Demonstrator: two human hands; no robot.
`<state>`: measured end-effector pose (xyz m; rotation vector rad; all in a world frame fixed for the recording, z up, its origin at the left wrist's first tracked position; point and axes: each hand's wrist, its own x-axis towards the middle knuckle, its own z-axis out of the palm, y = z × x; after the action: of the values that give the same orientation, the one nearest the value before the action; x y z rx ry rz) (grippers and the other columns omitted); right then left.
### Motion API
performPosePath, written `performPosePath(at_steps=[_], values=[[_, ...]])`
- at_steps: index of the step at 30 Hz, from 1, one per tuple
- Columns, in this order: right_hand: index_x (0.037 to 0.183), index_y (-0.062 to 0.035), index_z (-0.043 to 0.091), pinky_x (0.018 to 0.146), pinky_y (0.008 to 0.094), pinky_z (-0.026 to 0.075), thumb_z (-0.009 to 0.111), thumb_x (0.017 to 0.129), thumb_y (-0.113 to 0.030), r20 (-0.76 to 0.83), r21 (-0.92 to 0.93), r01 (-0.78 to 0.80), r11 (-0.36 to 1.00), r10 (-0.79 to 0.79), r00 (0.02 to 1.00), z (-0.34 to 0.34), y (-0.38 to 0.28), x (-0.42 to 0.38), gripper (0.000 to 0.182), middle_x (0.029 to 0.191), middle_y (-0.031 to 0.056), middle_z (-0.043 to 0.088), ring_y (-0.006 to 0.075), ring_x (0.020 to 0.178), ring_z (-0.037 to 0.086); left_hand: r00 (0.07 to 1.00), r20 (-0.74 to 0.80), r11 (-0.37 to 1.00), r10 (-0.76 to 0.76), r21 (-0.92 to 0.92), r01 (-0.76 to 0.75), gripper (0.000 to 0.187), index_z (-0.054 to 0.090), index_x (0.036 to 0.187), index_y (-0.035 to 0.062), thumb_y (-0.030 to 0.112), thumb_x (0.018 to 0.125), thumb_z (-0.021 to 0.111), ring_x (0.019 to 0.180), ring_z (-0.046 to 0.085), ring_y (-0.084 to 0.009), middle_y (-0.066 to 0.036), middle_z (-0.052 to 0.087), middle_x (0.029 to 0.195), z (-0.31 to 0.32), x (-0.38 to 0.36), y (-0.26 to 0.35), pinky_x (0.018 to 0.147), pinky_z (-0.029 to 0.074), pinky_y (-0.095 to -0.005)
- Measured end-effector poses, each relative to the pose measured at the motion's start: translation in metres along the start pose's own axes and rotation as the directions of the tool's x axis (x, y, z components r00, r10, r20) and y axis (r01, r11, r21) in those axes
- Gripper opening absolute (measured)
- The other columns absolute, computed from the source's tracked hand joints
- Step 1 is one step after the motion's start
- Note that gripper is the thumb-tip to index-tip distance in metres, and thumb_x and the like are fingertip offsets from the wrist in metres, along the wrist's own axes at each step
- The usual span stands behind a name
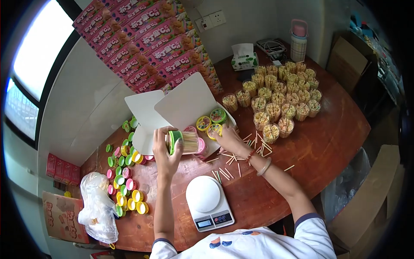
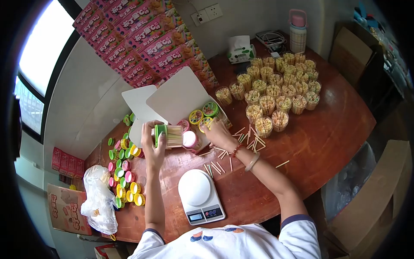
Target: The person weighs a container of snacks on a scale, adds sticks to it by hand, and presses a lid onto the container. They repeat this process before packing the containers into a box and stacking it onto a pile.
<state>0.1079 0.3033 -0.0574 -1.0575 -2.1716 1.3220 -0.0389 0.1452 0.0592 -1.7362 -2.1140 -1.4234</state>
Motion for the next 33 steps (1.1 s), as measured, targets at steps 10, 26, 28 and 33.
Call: performPosePath(at_steps=[10, 26, 28, 33], values=[[0.119, 0.0034, 0.058, 0.071, 0.0398, 0.058, 0.062, 0.099, -0.010, -0.508, -0.175, 0.372, 0.912, -0.407, 0.759, -0.032, 0.004, -0.006, 0.024, 0.091, 0.0182, 0.071, 0.0341, 0.083, 0.073, 0.988, 0.110, 0.987, -0.110, -0.105, 0.122, 0.042, 0.061, 0.117, -0.0025, 0.032, 0.094, 0.068, 0.101, 0.065, -0.0324, -0.021, 0.066, 0.109, 0.045, 0.021, -0.043, 0.092, 0.050, -0.0414], [0.110, -0.0001, 0.067, 0.086, 0.0508, 0.053, 0.052, 0.106, -0.032, -0.408, -0.095, 0.112, 0.989, -0.142, 0.902, -0.039, 0.051, 0.027, 0.035, 0.107, 0.0253, 0.071, 0.0442, 0.099, 0.068, 0.970, 0.242, 0.890, -0.025, 0.448, -0.089, 0.064, 0.050, 0.129, -0.0011, 0.053, 0.097, 0.061, 0.079, 0.068, -0.0426, -0.028, 0.051, 0.122, 0.156, 0.026, -0.023, 0.063, 0.057, -0.0485], [0.115, 0.0031, 0.064, 0.088, 0.0525, 0.052, 0.054, 0.104, -0.032, -0.445, -0.137, 0.168, 0.976, -0.212, 0.870, -0.033, 0.048, 0.031, 0.038, 0.105, 0.0296, 0.070, 0.0465, 0.102, 0.067, 0.987, 0.098, 0.899, -0.125, 0.431, 0.071, 0.059, 0.049, 0.133, -0.0006, 0.045, 0.098, 0.064, 0.086, 0.068, -0.0412, -0.024, 0.051, 0.124, 0.116, 0.020, -0.015, 0.071, 0.058, -0.0493], [0.115, 0.0081, 0.061, 0.082, 0.0563, 0.055, 0.053, 0.099, -0.012, -0.281, -0.265, 0.146, 0.953, -0.221, 0.934, -0.021, 0.040, 0.029, 0.027, 0.092, 0.0335, 0.070, 0.0512, 0.093, 0.068, 0.935, -0.200, 0.814, -0.294, 0.461, 0.355, 0.046, 0.056, 0.122, -0.0052, 0.032, 0.098, 0.067, 0.109, 0.060, -0.0411, -0.026, 0.056, 0.117, 0.056, -0.031, -0.085, 0.092, 0.050, -0.0493]])
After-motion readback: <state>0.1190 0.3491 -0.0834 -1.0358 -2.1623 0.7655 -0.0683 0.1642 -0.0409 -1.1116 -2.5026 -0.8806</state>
